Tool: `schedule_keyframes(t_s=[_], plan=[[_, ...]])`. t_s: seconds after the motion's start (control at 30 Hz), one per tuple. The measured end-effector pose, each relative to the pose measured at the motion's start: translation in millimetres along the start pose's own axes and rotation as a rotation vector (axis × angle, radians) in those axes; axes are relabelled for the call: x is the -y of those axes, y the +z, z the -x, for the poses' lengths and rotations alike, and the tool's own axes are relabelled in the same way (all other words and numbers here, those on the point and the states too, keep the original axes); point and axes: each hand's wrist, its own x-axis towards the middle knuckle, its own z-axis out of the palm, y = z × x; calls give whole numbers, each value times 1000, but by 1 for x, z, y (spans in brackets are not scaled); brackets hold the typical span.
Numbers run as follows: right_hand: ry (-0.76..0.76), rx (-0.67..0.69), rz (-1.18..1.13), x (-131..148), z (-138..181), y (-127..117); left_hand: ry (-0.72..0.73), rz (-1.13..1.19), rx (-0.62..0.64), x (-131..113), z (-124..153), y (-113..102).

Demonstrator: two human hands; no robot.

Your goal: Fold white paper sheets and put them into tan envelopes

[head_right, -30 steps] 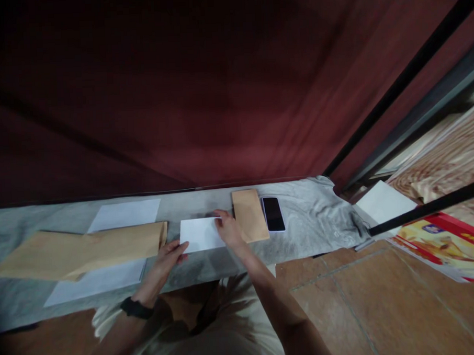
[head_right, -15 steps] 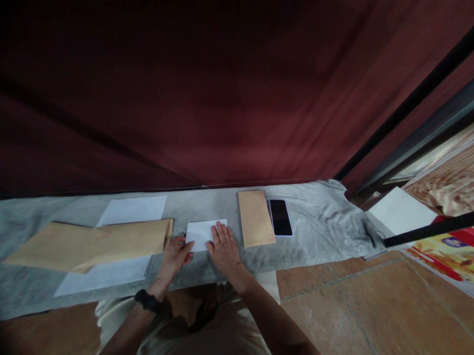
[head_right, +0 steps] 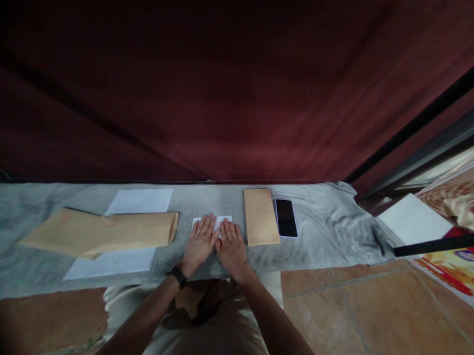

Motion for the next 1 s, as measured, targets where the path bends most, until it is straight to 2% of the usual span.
schedule_keyframes(t_s=[0.1,0.27,0.37,0.53,0.83,1.0], plan=[[10,-22,-1,-2,4,-1,-35,-60,-51,9,7,9],[61,1,-5,-1,3,-5,-102,-77,-143,21,26,11],[87,15,-21,7,-6,-4,-107,-82,-147,21,29,9],[17,25,-45,18,-9,2,-96,-97,-132,19,29,7],[27,-14,21,5,6,3,-118,-76,-139,19,46,3],[22,-94,4,4,9,8,-126,-84,-144,19,60,0]])
